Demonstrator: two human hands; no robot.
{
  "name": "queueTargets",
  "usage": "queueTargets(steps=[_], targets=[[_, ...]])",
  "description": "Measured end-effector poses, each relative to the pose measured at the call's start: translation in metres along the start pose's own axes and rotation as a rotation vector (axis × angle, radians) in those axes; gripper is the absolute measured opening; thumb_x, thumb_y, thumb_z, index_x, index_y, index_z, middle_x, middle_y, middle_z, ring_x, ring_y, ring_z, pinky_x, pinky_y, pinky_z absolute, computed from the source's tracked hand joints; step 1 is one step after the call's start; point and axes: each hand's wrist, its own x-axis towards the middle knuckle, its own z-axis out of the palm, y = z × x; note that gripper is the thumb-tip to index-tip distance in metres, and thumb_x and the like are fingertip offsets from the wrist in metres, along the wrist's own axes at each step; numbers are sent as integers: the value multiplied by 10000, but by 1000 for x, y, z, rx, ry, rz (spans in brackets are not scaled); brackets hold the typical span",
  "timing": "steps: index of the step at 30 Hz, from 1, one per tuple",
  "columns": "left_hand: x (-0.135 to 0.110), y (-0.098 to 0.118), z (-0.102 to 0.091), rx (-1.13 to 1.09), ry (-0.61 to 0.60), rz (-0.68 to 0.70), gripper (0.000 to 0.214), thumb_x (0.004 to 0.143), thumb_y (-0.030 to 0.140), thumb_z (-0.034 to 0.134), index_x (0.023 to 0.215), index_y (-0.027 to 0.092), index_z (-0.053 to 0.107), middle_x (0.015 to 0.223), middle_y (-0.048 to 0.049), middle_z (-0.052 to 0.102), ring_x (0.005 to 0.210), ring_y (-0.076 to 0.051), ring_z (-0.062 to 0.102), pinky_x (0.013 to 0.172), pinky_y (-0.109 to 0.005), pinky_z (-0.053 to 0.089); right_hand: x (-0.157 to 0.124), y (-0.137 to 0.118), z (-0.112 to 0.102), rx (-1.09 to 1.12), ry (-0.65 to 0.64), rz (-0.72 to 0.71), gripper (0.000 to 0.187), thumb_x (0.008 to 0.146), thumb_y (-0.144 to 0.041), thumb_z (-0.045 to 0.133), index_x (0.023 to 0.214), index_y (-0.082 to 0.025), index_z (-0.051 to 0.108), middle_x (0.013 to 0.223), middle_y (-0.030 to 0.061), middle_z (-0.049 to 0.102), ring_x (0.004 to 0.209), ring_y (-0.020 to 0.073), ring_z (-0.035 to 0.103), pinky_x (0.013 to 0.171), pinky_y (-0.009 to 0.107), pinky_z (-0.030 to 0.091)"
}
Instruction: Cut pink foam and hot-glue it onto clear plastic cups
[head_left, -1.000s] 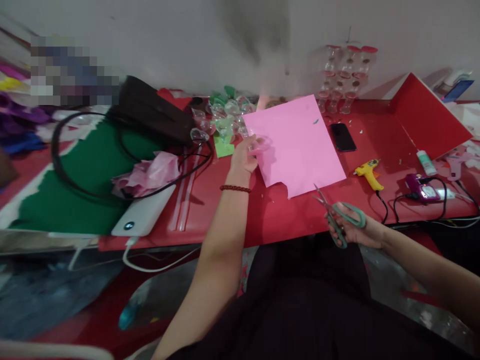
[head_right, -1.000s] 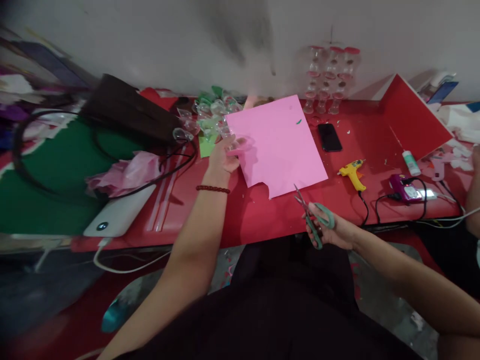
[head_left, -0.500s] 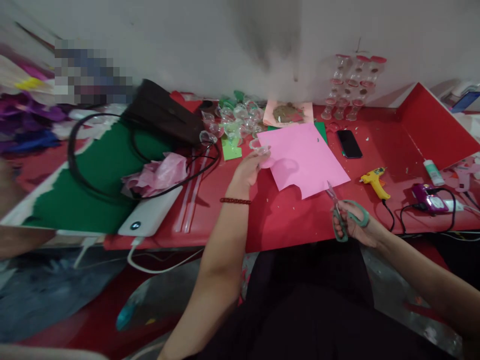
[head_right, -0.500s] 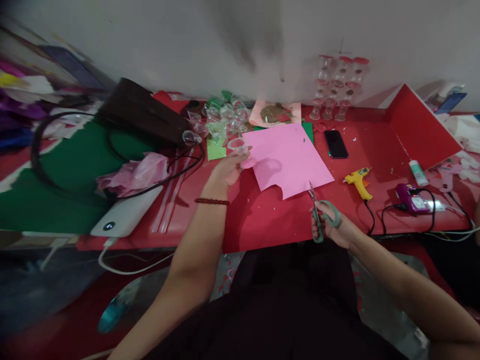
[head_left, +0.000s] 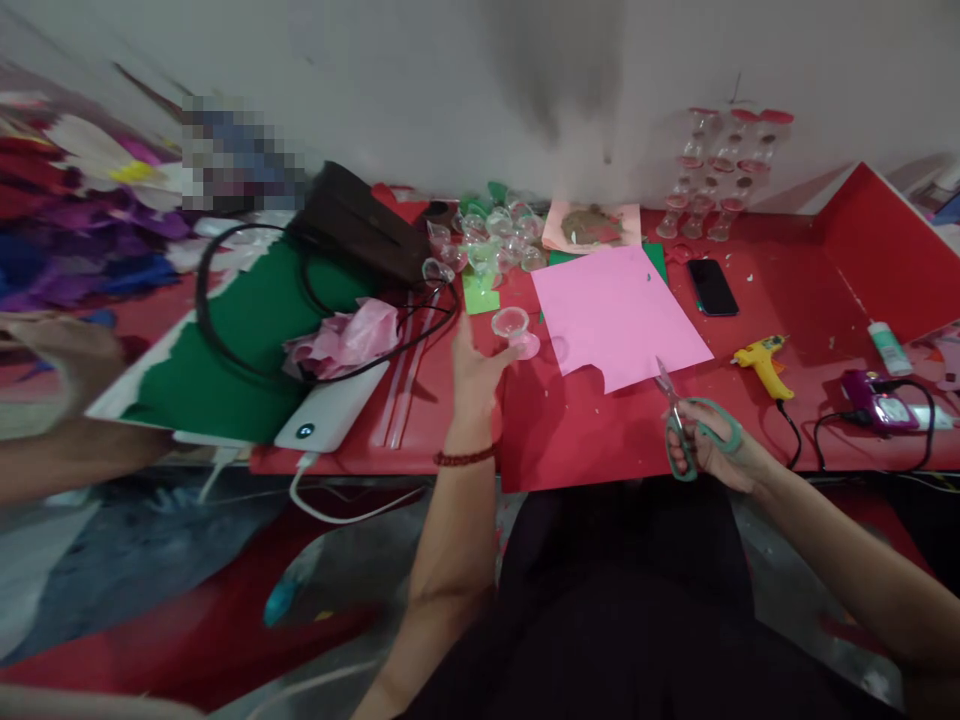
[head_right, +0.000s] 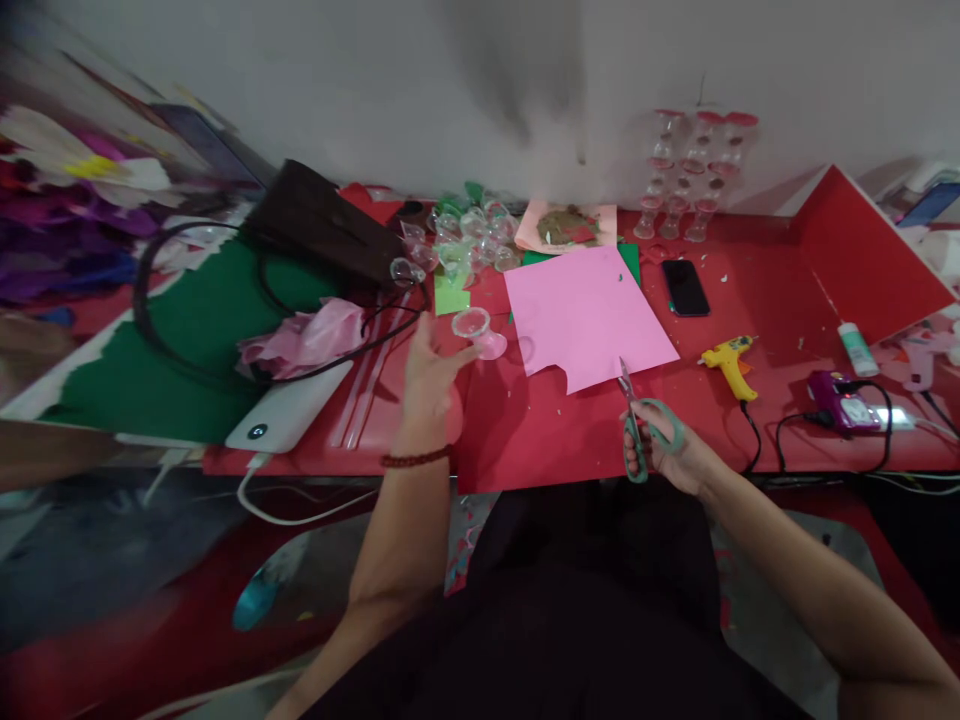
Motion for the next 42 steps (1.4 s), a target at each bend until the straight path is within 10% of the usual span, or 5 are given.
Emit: queueTargets(steps=[3, 8, 17, 42], targets=[[-51, -2, 4, 20, 159, 205, 391, 753, 296, 789, 1108, 274, 625, 1228, -42, 623, 1188, -202, 589, 1045, -327, 467, -1, 0, 0, -13, -10, 5, 326, 821, -503, 734, 896, -212, 607, 652, -6, 633, 536, 144, 579, 520, 288, 494], [-109, -23, 46, -173, -387, -290, 613, 739, 312, 819, 1303, 335, 579, 1065, -39, 648, 956, -184, 663, 921, -365, 536, -1, 0, 1, -38, -28, -14, 345, 829, -533, 723, 913, -224, 595, 658, -11, 644, 537, 144, 592, 516, 287, 502], [-80, -47, 100, -342, -201, -387, 401, 669, 111, 778, 1045, 233, 711, 871, -6, 607, 873, -134, 617, 856, -291, 525, 1, 2, 4, -79, -31, -54, 435, 766, -588, 766, 928, -217, 607, 648, -28, 627, 519, 125, 578, 495, 266, 488], [-91, -42, 94, -355, -179, -347, 729, 578, 50, 763, 1251, 213, 535, 856, 60, 379, 717, -58, 436, 733, -231, 443, -5, 4, 0, -204, 96, -112, 544, 637, -610, 849, 859, -203, 563, 585, -74, 553, 422, 64, 460, 356, 181, 305]])
